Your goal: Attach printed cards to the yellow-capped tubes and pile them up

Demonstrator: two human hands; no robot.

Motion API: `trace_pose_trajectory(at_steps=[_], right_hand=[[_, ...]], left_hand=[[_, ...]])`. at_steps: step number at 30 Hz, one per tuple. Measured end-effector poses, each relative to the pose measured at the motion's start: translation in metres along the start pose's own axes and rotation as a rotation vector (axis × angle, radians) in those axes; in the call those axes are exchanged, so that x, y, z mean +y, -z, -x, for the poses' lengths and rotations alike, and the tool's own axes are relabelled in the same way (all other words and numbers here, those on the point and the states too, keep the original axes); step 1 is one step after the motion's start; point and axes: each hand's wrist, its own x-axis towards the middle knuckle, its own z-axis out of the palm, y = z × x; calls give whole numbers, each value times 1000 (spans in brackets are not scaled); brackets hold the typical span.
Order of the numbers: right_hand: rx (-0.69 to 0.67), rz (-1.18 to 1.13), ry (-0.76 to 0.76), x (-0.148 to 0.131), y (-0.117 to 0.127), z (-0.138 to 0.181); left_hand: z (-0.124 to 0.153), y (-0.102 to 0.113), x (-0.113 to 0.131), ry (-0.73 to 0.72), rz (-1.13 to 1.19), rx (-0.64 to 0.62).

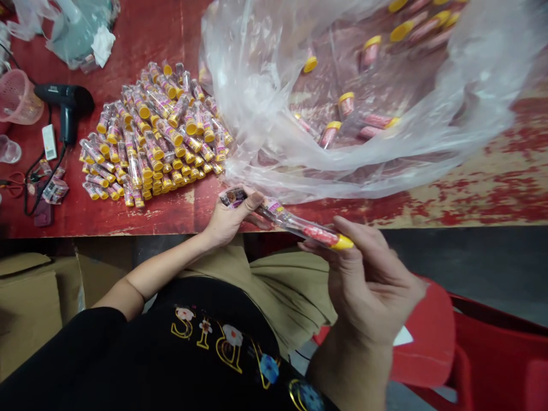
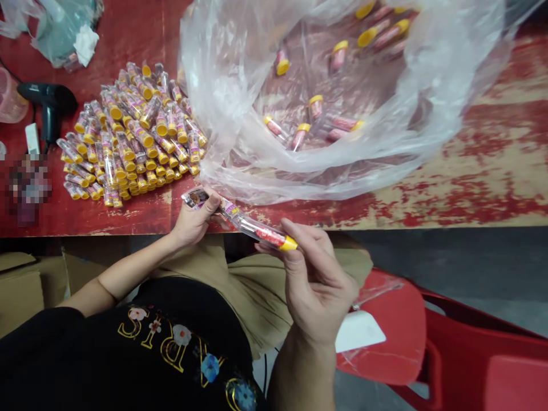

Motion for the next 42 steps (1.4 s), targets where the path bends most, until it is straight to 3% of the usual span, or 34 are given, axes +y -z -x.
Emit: trace_pose_trajectory(at_steps=[5, 10, 14, 21, 26, 30, 42], right_hand=[[-181, 67, 41, -2, 10, 1], [-170, -47, -57, 3, 12, 4], [-136, 14, -61, 3, 8, 9], [-204, 52, -44, 10, -4, 19], [-47, 192, 182, 14, -22, 19], [-59, 128, 163, 15, -37, 15], [216, 232, 194, 12, -62, 8]], left_hand=[[-2, 0, 4, -16, -56, -8], [-2, 1, 5, -33, -62, -79], [0, 0, 6, -50, -38, -85], [12, -10, 14, 113, -29, -121], [21, -12, 15, 115, 0, -126], [27, -14, 16, 143, 25, -90], [37, -12, 9, 119, -42, -61]])
